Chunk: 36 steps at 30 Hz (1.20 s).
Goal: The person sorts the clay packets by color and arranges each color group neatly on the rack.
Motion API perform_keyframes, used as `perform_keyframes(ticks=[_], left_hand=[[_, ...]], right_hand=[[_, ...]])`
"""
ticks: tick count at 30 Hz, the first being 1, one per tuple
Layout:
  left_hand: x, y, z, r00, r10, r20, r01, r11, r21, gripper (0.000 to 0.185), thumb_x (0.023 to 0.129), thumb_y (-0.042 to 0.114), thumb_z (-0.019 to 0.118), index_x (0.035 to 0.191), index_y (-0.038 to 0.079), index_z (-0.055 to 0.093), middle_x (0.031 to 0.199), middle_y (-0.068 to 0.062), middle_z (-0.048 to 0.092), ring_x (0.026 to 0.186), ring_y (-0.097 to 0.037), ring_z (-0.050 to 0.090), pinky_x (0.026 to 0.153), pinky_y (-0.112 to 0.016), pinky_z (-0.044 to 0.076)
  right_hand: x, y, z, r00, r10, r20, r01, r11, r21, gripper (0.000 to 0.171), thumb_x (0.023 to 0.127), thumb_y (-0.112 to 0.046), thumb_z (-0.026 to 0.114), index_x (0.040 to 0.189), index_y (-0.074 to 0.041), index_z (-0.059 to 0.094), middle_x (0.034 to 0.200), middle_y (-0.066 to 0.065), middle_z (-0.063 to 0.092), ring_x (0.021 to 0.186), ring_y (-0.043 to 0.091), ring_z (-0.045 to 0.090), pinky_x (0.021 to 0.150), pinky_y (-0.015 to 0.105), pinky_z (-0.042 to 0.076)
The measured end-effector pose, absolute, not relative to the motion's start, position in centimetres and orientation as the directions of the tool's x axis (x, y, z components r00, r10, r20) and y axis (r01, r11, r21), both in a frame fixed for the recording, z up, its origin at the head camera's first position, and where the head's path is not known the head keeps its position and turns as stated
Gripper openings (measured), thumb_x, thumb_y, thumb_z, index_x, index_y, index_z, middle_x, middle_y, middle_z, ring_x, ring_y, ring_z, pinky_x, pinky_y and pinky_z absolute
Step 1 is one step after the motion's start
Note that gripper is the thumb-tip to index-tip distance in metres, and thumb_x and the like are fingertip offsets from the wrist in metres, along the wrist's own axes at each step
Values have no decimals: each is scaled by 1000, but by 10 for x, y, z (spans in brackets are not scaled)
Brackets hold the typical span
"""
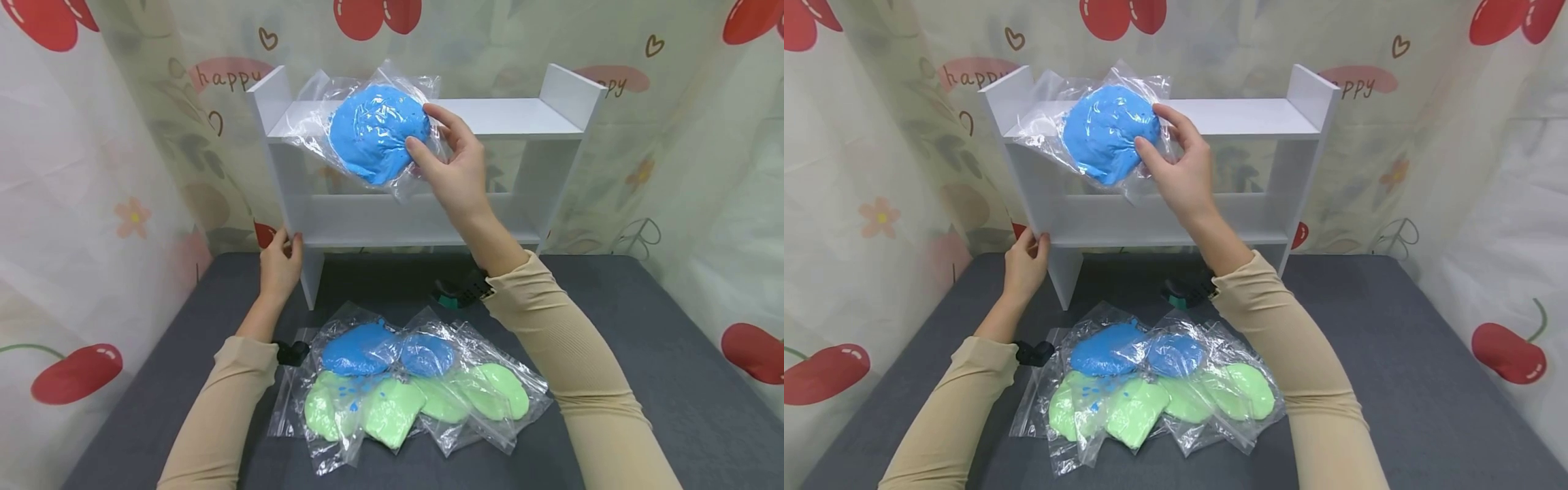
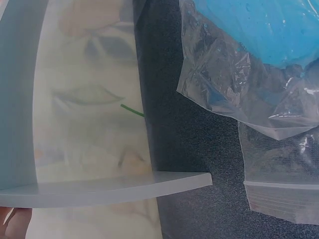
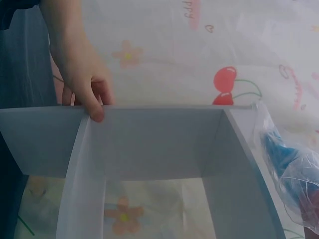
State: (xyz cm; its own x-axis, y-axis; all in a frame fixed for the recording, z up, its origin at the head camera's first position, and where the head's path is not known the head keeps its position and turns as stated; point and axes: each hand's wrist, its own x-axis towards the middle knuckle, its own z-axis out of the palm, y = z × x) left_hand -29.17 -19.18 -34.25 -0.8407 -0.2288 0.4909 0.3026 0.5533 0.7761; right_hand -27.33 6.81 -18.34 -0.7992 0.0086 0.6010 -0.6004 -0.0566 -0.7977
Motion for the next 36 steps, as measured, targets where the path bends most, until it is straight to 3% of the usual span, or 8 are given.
perform_keyframes(ticks=[9,20,26,32,36], left_hand=[[-292,-193,-343,-837,-236,494,305,548,779,36,96,16,46,129,3,53,124,-22,59,107,-38,63,80,-50,53],[-291,-192,-343,-841,-236,486,298,548,781,37,97,16,46,132,4,51,125,-21,59,108,-38,62,80,-51,53],[-292,-193,-344,-844,-239,481,290,550,783,38,97,17,45,133,6,50,127,-20,58,109,-37,62,81,-51,53],[-293,-194,-345,-841,-242,484,290,554,780,37,97,18,46,132,7,51,126,-19,59,110,-37,61,82,-51,53],[-293,-193,-345,-840,-246,483,288,552,782,38,97,19,46,132,7,51,126,-19,59,110,-37,61,83,-50,53]], right_hand=[[-283,50,-176,-843,26,537,-538,-66,-840,48,84,-7,66,130,-10,53,121,14,54,83,13,60,61,20,55],[-288,32,-169,-849,43,527,-528,-41,-848,47,85,-9,65,130,-10,51,113,13,55,83,13,60,68,24,56],[-290,24,-163,-853,39,520,-521,-19,-853,48,87,-10,63,133,-9,48,122,13,51,92,14,59,73,28,57],[-293,18,-159,-878,54,475,-477,-24,-879,50,88,-10,62,135,-9,45,117,15,51,86,15,60,71,28,57],[-295,15,-157,-888,58,456,-457,-7,-889,51,88,-11,62,136,-10,44,121,15,51,90,16,61,73,27,57]])
